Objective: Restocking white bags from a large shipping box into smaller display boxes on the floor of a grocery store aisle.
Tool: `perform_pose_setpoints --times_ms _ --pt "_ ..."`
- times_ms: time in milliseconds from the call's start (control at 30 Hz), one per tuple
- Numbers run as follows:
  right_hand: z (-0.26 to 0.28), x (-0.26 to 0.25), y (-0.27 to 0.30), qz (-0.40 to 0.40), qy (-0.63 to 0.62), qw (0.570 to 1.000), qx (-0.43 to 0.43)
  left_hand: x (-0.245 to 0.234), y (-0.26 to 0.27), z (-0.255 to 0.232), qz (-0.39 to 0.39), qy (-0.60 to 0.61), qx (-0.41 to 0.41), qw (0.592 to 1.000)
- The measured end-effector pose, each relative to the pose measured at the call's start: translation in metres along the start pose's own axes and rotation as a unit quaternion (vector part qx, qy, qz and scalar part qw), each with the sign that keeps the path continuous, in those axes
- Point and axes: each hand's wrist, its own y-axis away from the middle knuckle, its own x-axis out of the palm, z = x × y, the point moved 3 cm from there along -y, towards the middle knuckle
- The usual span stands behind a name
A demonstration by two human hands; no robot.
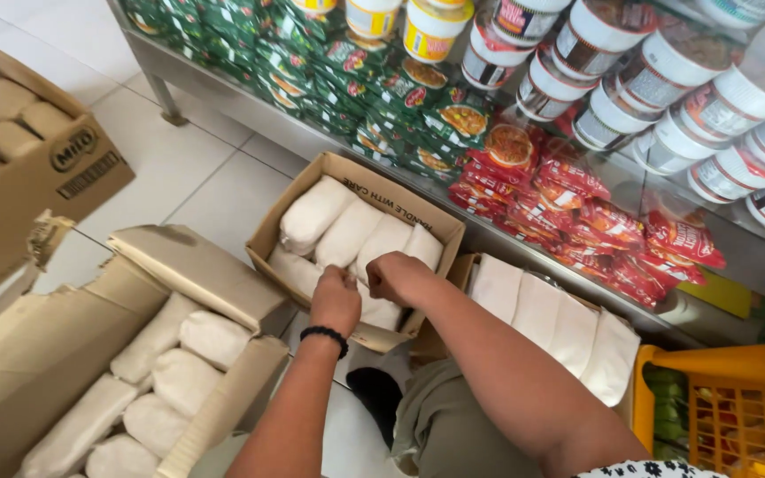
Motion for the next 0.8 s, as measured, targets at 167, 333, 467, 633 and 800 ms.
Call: perform_pose_setpoints --times_ms 167,333,467,633,800 --pt "-0.069 0.067 -0.042 0.003 0.169 0.984 -0.053 0.034 -0.025 0.019 0.066 -0.085 0.030 0.994" --pt "-0.082 0.112 -0.045 -0.018 0.380 0.917 -0.117 0.056 -0.035 0.034 0.096 -0.116 0.010 0.988" --pt "-0.071 0.113 -0.045 0.064 0.451 0.885 -0.097 0.054 -0.024 0.015 0.162 -0.194 -0.043 0.967" --pt "-0.073 0.115 -0.049 0.024 0.527 0.845 -0.094 0.051 -0.022 0.018 0.180 -0.234 -0.030 0.955" --pt "-0.056 0.089 -0.037 0.003 0.515 0.848 -0.127 0.037 -0.017 0.017 0.183 -0.256 -0.002 0.949"
